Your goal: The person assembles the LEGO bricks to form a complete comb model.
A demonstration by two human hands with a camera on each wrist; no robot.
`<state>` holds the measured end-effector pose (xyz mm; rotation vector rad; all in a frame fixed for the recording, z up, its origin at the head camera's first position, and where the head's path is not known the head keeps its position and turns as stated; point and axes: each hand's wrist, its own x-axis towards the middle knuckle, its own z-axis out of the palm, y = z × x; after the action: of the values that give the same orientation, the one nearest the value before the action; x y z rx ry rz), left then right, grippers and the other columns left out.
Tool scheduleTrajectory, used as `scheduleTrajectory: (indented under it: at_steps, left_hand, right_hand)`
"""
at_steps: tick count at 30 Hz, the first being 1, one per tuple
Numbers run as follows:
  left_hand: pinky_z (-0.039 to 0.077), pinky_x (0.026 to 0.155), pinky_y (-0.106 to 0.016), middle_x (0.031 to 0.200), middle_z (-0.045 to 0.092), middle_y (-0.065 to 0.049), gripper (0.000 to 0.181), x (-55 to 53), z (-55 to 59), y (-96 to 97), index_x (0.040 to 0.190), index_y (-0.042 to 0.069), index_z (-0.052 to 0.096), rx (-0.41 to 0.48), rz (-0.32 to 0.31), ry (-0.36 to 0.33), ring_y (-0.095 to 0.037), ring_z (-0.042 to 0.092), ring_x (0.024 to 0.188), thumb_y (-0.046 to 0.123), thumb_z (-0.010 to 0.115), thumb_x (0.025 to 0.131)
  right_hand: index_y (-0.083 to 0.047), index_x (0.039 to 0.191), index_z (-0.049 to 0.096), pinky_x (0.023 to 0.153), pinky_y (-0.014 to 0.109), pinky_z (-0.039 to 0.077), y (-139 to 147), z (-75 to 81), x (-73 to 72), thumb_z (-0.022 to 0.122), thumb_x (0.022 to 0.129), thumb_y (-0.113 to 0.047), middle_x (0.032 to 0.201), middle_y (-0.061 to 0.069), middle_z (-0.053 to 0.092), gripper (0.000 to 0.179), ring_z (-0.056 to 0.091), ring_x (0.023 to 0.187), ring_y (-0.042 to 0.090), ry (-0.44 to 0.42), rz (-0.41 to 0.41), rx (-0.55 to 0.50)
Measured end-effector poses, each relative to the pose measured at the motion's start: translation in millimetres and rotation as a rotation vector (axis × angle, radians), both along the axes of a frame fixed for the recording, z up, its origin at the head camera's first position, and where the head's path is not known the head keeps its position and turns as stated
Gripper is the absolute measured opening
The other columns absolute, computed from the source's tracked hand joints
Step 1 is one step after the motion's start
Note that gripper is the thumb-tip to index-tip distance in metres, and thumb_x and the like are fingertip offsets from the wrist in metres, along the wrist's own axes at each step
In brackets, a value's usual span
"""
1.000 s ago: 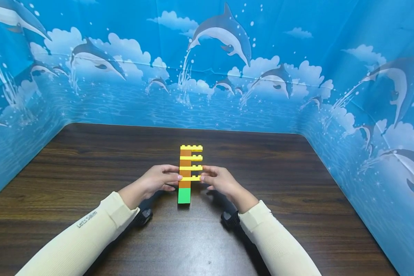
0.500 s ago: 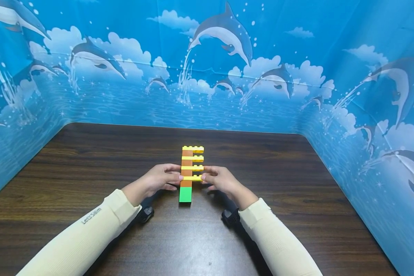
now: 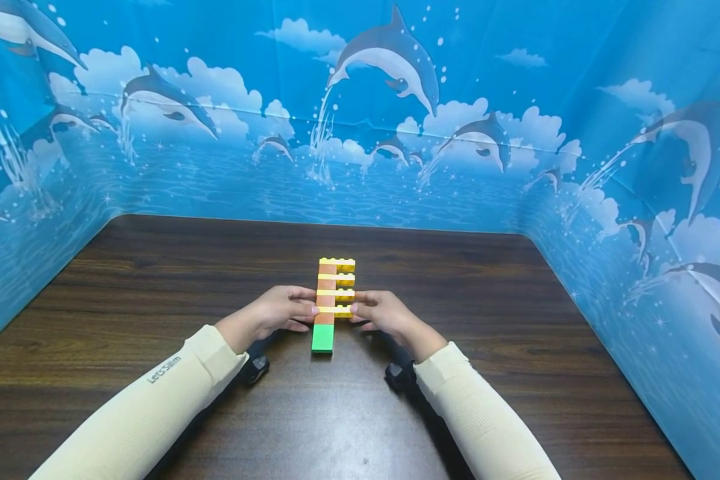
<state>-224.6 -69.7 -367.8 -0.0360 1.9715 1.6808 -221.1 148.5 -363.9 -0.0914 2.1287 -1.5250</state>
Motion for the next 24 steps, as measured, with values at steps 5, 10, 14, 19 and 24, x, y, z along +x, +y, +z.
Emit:
scheduleTrajectory:
  at_steps: [5,10,14,19,24]
  left_hand:
    - [0.05,0.074,-0.037,0.112,0.058,-0.017,0.052,-2.1,-1.3,-1.3,0.131,0.0,0.038,-0.016,-0.016,-0.013,-0.02,0.061,0.09,0.009,0.06,0.085]
    - [0.05,0.073,-0.037,0.112,0.059,-0.017,0.052,-2.5,-0.8,-2.6,0.132,-0.001,0.038,-0.03,-0.038,-0.004,-0.022,0.061,0.093,0.01,0.059,0.086]
    - [0.051,0.072,-0.036,0.112,0.059,-0.016,0.051,-2.2,0.3,-3.2,0.132,-0.001,0.038,-0.043,-0.039,-0.002,-0.022,0.061,0.093,0.01,0.058,0.086]
    - [0.051,0.071,-0.035,0.115,0.057,-0.018,0.05,-2.0,2.2,-3.9,0.132,-0.002,0.038,-0.051,-0.039,-0.008,-0.024,0.06,0.095,0.009,0.057,0.087]
    - [0.051,0.071,-0.034,0.118,0.055,-0.017,0.05,-3.1,3.5,-3.2,0.132,-0.002,0.037,-0.068,-0.045,-0.021,-0.024,0.059,0.097,0.01,0.057,0.087]
  right_hand:
    - [-0.002,0.134,0.038,0.082,0.038,0.047,-1.8,-1.9,-1.5,0.053,0.09,-0.017,0.126,0.017,0.049,0.049,0.058,0.101,0.024,-0.018,-0.005,0.015]
    - [-0.004,0.133,0.04,0.081,0.037,0.048,-3.5,-2.8,-2.4,0.053,0.09,-0.017,0.124,0.014,0.052,0.047,0.06,0.098,0.021,-0.013,-0.023,0.05]
    - [-0.006,0.133,0.041,0.079,0.036,0.049,-4.9,-2.0,-3.0,0.053,0.09,-0.018,0.122,0.011,0.054,0.046,0.06,0.096,0.019,-0.006,-0.024,0.078]
    - [-0.006,0.134,0.04,0.079,0.036,0.049,-5.3,-2.6,-3.9,0.05,0.091,-0.017,0.124,0.013,0.052,0.045,0.06,0.097,0.02,0.017,0.006,0.083]
    - [-0.005,0.134,0.04,0.081,0.038,0.048,-4.9,-4.8,-5.3,0.049,0.092,-0.016,0.124,0.014,0.052,0.044,0.059,0.099,0.022,0.038,0.035,0.085]
